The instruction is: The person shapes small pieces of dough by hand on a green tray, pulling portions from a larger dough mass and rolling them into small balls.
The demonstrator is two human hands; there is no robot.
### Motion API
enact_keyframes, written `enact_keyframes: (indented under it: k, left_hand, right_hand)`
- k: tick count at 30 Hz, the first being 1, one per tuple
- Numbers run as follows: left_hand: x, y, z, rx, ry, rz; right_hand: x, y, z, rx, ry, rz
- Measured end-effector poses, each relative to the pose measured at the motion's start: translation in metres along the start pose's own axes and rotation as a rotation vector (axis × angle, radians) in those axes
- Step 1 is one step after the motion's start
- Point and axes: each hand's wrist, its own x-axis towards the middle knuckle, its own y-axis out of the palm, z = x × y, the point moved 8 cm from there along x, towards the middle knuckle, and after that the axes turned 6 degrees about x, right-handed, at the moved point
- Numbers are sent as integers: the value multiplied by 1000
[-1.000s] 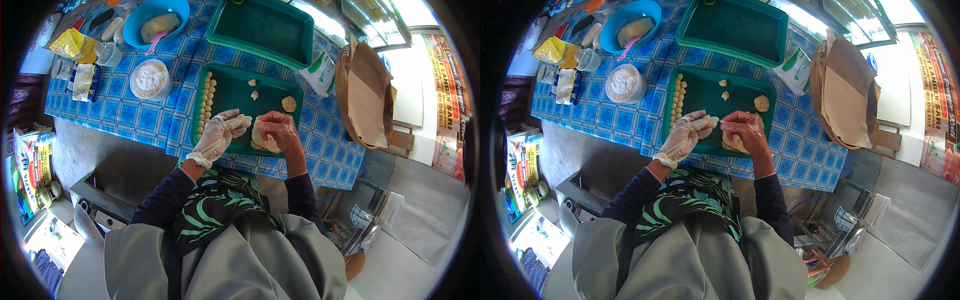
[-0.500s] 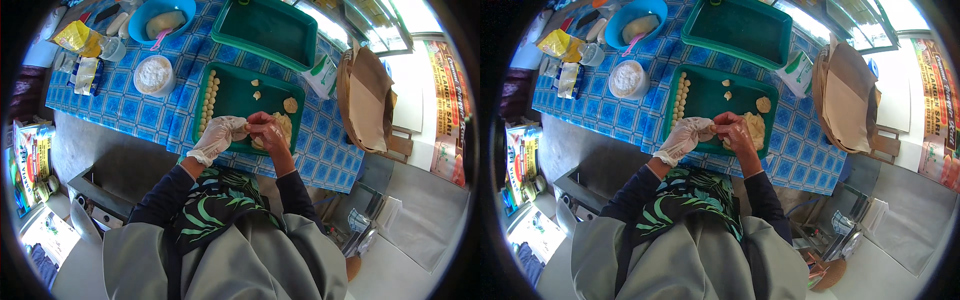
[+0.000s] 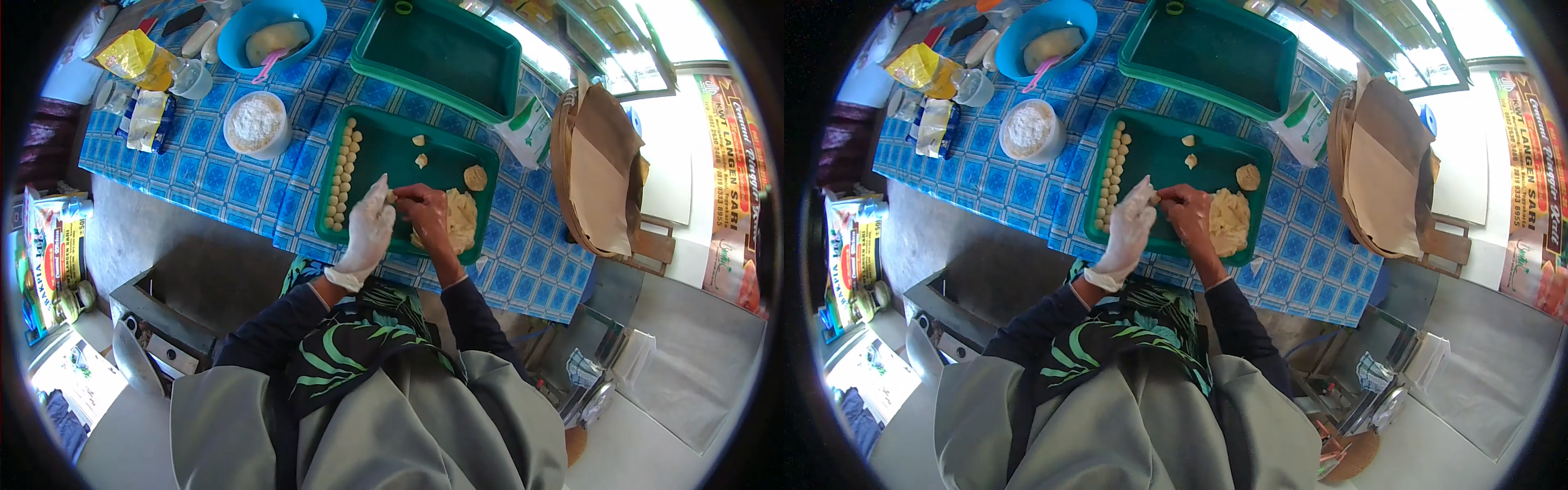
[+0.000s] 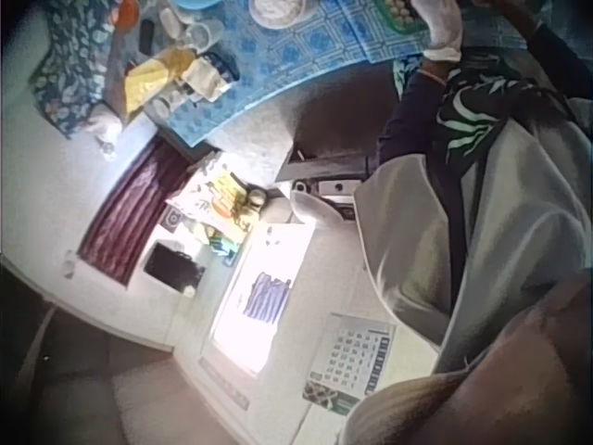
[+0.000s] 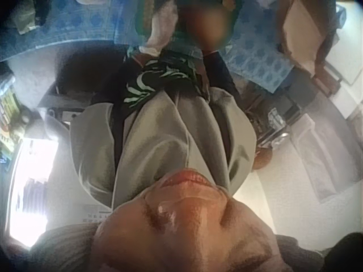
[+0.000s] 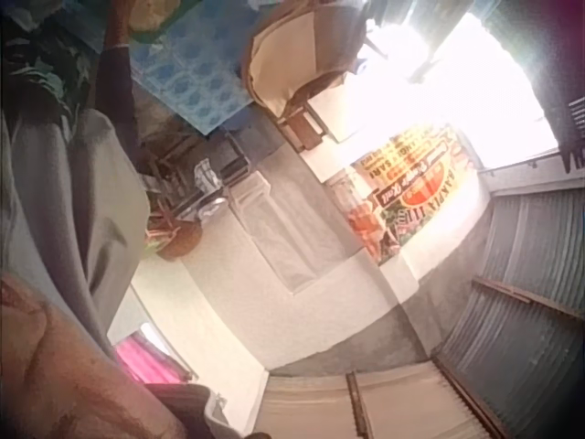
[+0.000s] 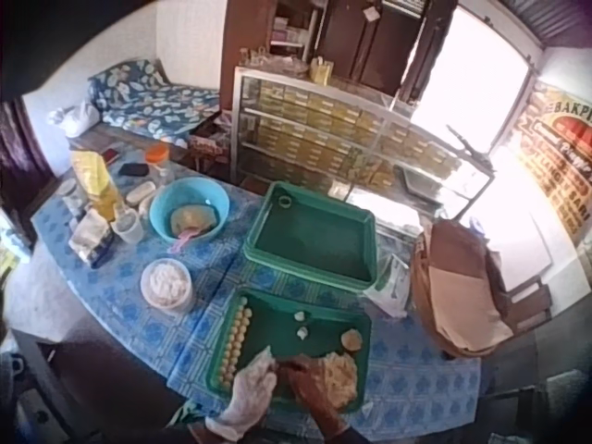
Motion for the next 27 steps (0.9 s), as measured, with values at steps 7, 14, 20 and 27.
enact_keyframes:
  k: [7,14,20,27]
  left_hand:
    - [-5,-33,2,-201,-16,-130]
    - [-11,-87,9,-260,-141,-262]
    - [-22,-106,27,-401,-199,-356]
    - [-6,-94,12,-333,-177,-300]
  right_hand:
    - [40,44,-3,478,56,60]
    - [126,60,-16,513,-252,-310]
    - [127,83,5,-272,-320,-484]
    - [112,72,3,137,-470,-469]
